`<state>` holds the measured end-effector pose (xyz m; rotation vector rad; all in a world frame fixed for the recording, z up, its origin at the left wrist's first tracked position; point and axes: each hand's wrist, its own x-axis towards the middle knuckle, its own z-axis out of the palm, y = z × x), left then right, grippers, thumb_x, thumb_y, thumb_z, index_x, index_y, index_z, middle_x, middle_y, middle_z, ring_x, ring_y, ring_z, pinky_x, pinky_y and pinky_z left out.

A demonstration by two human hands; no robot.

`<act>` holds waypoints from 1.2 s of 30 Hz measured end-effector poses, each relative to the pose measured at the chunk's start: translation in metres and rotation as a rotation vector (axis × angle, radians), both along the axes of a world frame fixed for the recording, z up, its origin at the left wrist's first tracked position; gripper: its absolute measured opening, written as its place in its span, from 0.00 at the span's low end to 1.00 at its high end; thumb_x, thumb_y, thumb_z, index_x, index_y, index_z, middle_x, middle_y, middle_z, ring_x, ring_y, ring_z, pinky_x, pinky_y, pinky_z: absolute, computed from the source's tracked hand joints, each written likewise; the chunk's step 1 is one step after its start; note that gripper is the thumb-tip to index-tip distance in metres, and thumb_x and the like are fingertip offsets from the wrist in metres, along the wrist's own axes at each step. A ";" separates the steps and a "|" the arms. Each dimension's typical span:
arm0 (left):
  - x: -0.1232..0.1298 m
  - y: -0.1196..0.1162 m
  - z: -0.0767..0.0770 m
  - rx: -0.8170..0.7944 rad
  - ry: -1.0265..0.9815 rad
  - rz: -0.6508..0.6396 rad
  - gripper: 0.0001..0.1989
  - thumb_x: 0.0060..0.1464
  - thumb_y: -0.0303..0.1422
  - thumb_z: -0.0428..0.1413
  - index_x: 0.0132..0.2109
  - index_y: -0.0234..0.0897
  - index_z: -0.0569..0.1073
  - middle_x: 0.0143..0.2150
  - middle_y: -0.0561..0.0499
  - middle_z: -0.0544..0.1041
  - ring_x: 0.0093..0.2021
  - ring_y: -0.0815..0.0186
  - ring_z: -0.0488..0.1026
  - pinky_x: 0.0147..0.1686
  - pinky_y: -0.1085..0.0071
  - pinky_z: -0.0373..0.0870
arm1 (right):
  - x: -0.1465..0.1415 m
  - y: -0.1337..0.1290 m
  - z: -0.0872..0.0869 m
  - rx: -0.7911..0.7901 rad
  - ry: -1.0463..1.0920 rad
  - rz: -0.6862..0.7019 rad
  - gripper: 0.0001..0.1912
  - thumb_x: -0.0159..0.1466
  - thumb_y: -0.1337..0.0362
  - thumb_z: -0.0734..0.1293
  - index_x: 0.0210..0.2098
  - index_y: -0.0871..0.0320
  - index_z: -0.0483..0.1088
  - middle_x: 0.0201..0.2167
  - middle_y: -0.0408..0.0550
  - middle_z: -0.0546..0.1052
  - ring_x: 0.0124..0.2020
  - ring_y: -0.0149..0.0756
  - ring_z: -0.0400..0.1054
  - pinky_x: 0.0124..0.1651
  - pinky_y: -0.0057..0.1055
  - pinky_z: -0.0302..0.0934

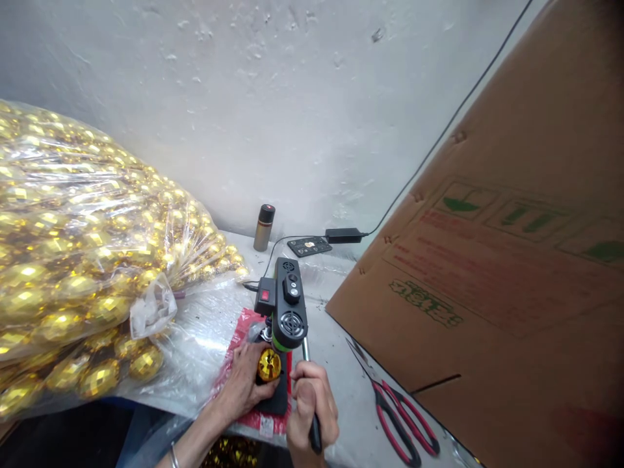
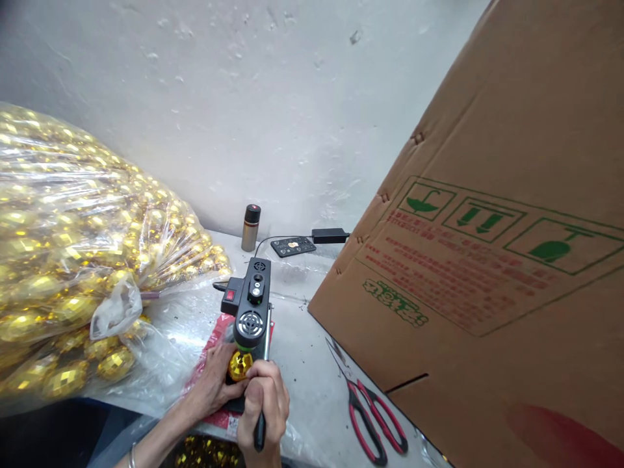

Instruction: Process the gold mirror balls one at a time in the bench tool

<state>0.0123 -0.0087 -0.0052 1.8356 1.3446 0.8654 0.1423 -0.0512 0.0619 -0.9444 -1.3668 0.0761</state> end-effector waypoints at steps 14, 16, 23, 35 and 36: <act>0.002 -0.001 -0.009 0.048 0.069 -0.007 0.24 0.52 0.34 0.64 0.56 0.40 0.71 0.50 0.44 0.77 0.51 0.49 0.71 0.54 0.51 0.63 | -0.005 0.004 -0.001 0.080 0.023 -0.029 0.16 0.72 0.69 0.57 0.28 0.55 0.65 0.27 0.41 0.69 0.27 0.29 0.65 0.32 0.27 0.59; 0.002 -0.001 -0.010 0.064 0.074 -0.004 0.24 0.52 0.33 0.64 0.56 0.40 0.71 0.50 0.44 0.77 0.51 0.49 0.71 0.54 0.51 0.64 | -0.005 0.004 -0.003 0.065 0.019 -0.034 0.16 0.72 0.69 0.57 0.28 0.55 0.65 0.28 0.41 0.70 0.28 0.28 0.66 0.32 0.27 0.59; 0.003 0.001 -0.017 0.093 0.063 -0.004 0.25 0.51 0.34 0.64 0.57 0.40 0.71 0.50 0.44 0.78 0.52 0.49 0.72 0.55 0.51 0.64 | -0.007 0.006 -0.006 0.087 0.046 -0.048 0.16 0.72 0.68 0.58 0.27 0.55 0.65 0.27 0.40 0.69 0.27 0.29 0.65 0.32 0.28 0.59; 0.004 0.000 -0.014 0.093 0.075 -0.008 0.25 0.51 0.31 0.62 0.58 0.40 0.70 0.53 0.42 0.77 0.54 0.48 0.71 0.55 0.49 0.64 | -0.004 0.006 -0.015 0.080 0.029 -0.043 0.16 0.72 0.69 0.57 0.28 0.55 0.65 0.26 0.41 0.70 0.27 0.30 0.65 0.34 0.30 0.60; 0.004 0.001 -0.014 0.091 0.070 -0.009 0.25 0.51 0.32 0.62 0.57 0.40 0.70 0.53 0.42 0.77 0.54 0.48 0.71 0.56 0.49 0.64 | -0.004 0.007 -0.015 0.084 0.033 -0.041 0.16 0.72 0.69 0.57 0.28 0.55 0.64 0.26 0.41 0.69 0.27 0.30 0.65 0.34 0.30 0.60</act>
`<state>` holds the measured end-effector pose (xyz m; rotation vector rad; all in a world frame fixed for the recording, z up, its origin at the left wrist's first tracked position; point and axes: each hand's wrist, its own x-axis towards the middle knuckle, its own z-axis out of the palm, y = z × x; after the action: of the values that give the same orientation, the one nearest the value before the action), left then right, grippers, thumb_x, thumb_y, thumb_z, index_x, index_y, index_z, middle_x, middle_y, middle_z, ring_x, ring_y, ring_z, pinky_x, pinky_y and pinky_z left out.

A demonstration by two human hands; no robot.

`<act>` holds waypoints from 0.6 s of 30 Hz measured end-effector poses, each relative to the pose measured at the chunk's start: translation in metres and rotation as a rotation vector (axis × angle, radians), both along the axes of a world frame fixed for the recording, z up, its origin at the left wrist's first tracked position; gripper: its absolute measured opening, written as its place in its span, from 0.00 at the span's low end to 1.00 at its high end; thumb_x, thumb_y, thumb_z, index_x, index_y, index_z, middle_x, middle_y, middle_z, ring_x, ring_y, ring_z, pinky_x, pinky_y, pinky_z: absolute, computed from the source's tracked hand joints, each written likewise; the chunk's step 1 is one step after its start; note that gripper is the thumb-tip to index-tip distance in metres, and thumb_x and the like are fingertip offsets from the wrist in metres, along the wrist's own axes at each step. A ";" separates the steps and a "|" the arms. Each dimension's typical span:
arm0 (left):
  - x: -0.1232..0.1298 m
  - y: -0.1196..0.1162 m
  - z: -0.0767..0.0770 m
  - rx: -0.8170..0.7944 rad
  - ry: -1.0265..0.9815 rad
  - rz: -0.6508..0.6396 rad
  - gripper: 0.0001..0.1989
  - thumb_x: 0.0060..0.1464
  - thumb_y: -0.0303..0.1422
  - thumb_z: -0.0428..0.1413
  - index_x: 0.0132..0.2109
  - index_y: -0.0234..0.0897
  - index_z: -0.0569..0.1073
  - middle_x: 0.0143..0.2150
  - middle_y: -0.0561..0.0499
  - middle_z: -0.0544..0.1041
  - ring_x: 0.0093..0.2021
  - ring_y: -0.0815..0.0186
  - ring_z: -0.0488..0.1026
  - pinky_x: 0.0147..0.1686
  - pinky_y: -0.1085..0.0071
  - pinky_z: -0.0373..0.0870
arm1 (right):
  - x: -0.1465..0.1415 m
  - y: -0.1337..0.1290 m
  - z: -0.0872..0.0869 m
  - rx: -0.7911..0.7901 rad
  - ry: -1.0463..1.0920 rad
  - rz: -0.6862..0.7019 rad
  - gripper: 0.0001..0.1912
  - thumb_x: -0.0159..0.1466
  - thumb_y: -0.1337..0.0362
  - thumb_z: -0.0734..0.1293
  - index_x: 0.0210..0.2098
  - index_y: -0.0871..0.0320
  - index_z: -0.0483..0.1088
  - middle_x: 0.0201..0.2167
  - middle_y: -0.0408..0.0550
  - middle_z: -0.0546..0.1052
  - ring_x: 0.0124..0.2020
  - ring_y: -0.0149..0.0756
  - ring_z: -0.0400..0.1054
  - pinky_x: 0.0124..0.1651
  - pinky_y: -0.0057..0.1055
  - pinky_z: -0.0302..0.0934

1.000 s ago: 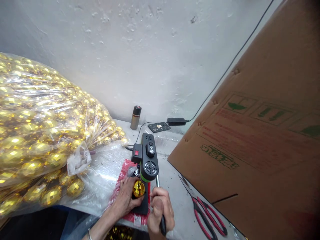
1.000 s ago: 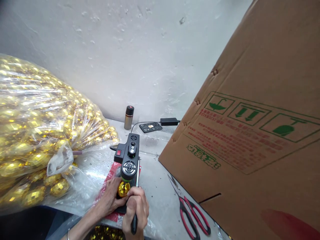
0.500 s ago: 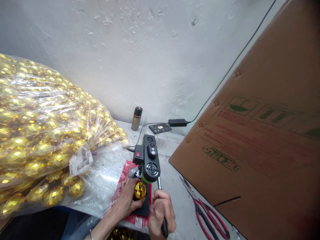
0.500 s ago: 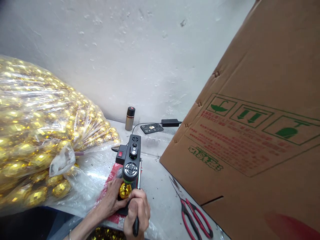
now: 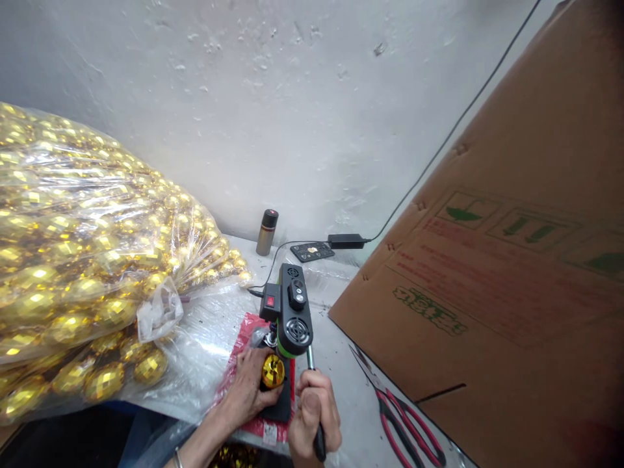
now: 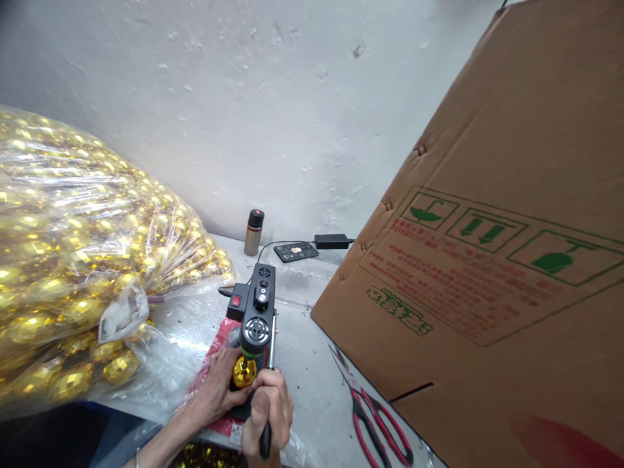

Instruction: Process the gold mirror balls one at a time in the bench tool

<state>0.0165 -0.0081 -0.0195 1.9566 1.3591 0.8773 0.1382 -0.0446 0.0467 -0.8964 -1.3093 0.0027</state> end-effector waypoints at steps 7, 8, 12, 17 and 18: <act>-0.001 0.001 0.005 -0.038 -0.017 -0.020 0.26 0.51 0.33 0.63 0.57 0.39 0.70 0.53 0.42 0.77 0.55 0.47 0.71 0.57 0.48 0.63 | 0.003 0.001 -0.005 0.009 -0.077 -0.003 0.16 0.72 0.69 0.57 0.27 0.55 0.63 0.26 0.41 0.69 0.26 0.30 0.64 0.31 0.29 0.59; -0.002 0.001 0.006 -0.044 -0.013 -0.022 0.26 0.51 0.34 0.63 0.58 0.39 0.70 0.53 0.42 0.77 0.55 0.46 0.71 0.56 0.48 0.63 | 0.004 0.001 -0.008 0.011 -0.107 0.003 0.16 0.73 0.68 0.57 0.28 0.55 0.63 0.26 0.41 0.69 0.26 0.30 0.65 0.31 0.29 0.59; -0.001 0.000 0.007 -0.050 0.009 -0.016 0.26 0.52 0.35 0.63 0.57 0.38 0.70 0.51 0.42 0.77 0.53 0.47 0.71 0.55 0.49 0.64 | 0.006 0.003 -0.021 0.046 -0.131 -0.025 0.17 0.74 0.67 0.55 0.28 0.54 0.63 0.27 0.40 0.70 0.27 0.30 0.66 0.35 0.30 0.61; 0.001 0.002 0.004 -0.032 0.010 0.003 0.24 0.52 0.35 0.62 0.56 0.39 0.71 0.50 0.43 0.77 0.52 0.48 0.71 0.54 0.50 0.65 | 0.005 0.002 -0.017 0.044 -0.156 0.001 0.17 0.74 0.65 0.55 0.28 0.54 0.64 0.28 0.41 0.70 0.27 0.30 0.66 0.32 0.28 0.61; 0.001 0.003 0.004 -0.029 0.007 0.008 0.25 0.52 0.35 0.63 0.57 0.39 0.71 0.50 0.43 0.77 0.52 0.48 0.71 0.54 0.50 0.65 | 0.005 0.001 -0.008 0.027 -0.145 0.009 0.17 0.74 0.66 0.56 0.28 0.54 0.63 0.27 0.41 0.70 0.27 0.30 0.65 0.31 0.28 0.60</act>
<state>0.0173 -0.0056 -0.0156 1.9354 1.3767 0.8511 0.1433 -0.0438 0.0385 -0.8812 -1.4450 -0.0743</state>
